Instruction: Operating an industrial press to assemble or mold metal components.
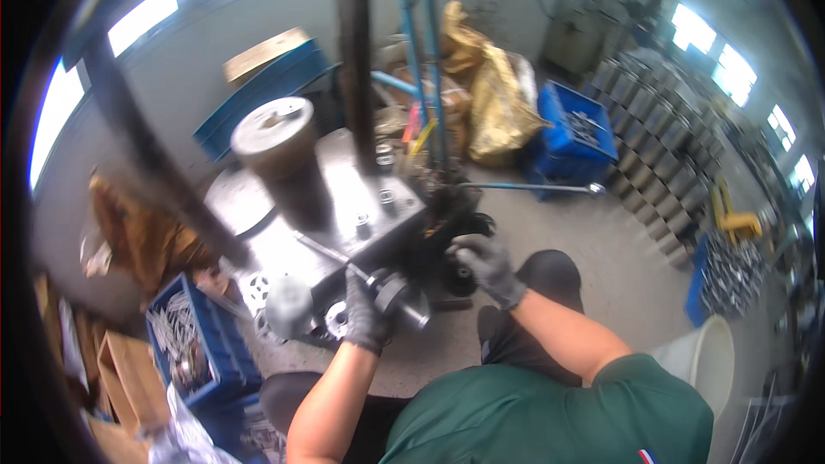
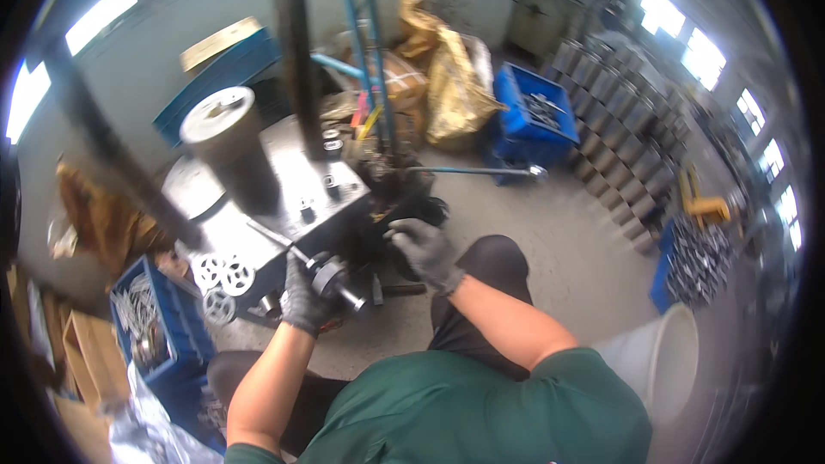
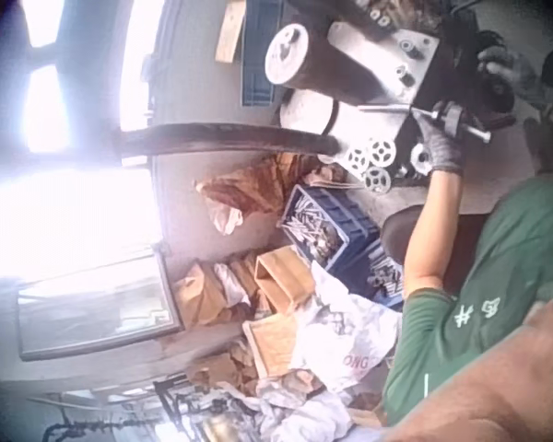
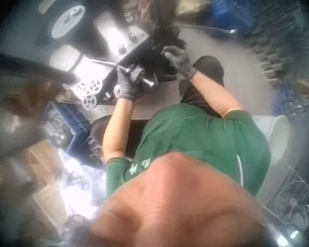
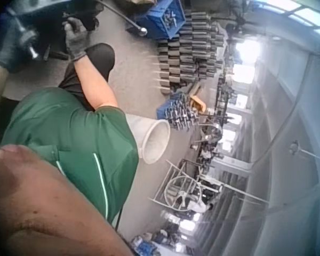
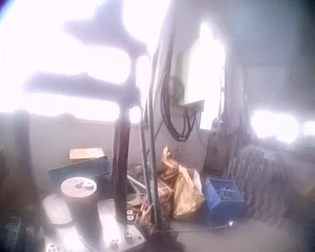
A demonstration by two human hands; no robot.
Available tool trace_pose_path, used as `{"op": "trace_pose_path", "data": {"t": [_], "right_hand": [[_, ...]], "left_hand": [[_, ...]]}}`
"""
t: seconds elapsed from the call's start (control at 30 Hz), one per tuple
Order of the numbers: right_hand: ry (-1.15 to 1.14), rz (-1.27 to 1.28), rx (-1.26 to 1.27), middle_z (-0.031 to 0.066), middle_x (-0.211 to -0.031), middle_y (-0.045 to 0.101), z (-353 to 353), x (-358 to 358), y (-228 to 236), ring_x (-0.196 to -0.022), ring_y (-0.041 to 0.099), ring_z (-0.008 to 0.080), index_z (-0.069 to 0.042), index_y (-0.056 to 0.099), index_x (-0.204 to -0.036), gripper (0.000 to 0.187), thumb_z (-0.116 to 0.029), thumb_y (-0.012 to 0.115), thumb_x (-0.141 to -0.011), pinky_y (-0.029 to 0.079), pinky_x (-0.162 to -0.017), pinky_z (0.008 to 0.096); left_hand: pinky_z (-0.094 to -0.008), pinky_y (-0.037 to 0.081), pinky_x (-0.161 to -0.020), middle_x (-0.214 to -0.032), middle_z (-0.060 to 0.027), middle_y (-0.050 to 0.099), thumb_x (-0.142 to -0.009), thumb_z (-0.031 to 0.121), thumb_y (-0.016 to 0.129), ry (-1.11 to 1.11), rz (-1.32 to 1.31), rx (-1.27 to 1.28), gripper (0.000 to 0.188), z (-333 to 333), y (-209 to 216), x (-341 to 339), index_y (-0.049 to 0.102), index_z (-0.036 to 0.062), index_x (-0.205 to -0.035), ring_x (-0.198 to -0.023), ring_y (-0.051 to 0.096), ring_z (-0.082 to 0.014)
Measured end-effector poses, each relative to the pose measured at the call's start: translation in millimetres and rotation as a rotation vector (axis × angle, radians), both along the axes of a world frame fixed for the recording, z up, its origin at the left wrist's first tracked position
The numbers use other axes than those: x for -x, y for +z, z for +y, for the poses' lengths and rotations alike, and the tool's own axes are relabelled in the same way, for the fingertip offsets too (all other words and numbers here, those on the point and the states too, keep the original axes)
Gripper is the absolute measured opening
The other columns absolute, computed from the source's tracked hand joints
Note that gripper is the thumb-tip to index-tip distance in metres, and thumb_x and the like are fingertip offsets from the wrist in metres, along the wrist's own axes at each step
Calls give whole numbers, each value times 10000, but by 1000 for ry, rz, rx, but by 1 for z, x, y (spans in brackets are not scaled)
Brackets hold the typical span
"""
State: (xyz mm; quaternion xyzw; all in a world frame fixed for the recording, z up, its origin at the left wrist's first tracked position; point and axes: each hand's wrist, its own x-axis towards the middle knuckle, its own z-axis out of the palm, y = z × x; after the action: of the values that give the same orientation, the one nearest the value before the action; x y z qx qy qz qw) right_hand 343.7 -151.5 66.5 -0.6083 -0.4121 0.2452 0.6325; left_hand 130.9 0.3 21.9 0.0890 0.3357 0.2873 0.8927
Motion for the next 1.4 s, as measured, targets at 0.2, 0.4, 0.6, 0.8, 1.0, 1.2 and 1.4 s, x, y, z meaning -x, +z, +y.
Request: {"op": "trace_pose_path", "data": {"t": [0.2,0.4,0.6,0.8,1.0,1.2,1.4], "right_hand": [[207,688,692,129,-1097,723,10,26,-25,-902,717,228,-62,635,-1323,467,-445,545,-1071,624,-770,374],[525,1049,397,88,-1048,751,-15,41,-30,-875,741,214,-150,687,-1242,537,-611,479,-1062,631,-729,395],[291,680,444,-3,-736,616,-36,18,-3,-610,601,149,-148,730,-941,389,-505,602,-1027,517,-503,326],[226,298,-86,5,-786,644,-60,-26,-7,-664,604,120,-91,719,-958,245,-322,663,-1014,521,-669,292],[272,659,-202,80,-1051,737,-159,-56,88,-925,684,120,23,693,-1173,379,-293,693,-964,546,-754,279],[-141,584,-81,148,-1188,711,-304,-126,45,-949,709,179,14,649,-1312,436,-200,632,-932,595,-758,301],[-807,465,672,87,-982,740,-394,-163,-80,-850,675,169,-18,697,-1168,466,-400,736,-904,556,-739,327]], "left_hand": [[-439,616,-898,-1177,-144,702,-1079,536,571,-240,35,-171,532,-45,-8,7,595,58,-1312,-1074,708,-278],[-405,546,-1034,-1346,-127,650,-1089,391,600,-366,262,-797,559,-61,-2,-8,487,32,-1502,-1215,645,-254],[-422,558,-1031,-1433,-150,612,-1068,342,655,-543,189,-1125,629,-59,3,23,427,24,-1560,-1277,639,-287],[-390,538,-1033,-1369,-98,643,-1044,295,690,-718,295,-1233,538,-43,-80,12,538,39,-1491,-1243,624,-233],[-355,530,-1035,-1384,-71,647,-1069,94,621,-759,505,-1322,389,-6,-148,39,578,31,-1451,-1205,616,-202],[-378,447,-1145,-1420,-109,636,-1035,111,670,-865,640,-1278,439,-9,-147,41,583,14,-1454,-1313,584,-238],[-363,449,-1149,-1392,-146,661,-1035,54,650,-1010,698,-1253,434,-11,-162,64,560,-4,-1455,-1286,629,-252]]}}
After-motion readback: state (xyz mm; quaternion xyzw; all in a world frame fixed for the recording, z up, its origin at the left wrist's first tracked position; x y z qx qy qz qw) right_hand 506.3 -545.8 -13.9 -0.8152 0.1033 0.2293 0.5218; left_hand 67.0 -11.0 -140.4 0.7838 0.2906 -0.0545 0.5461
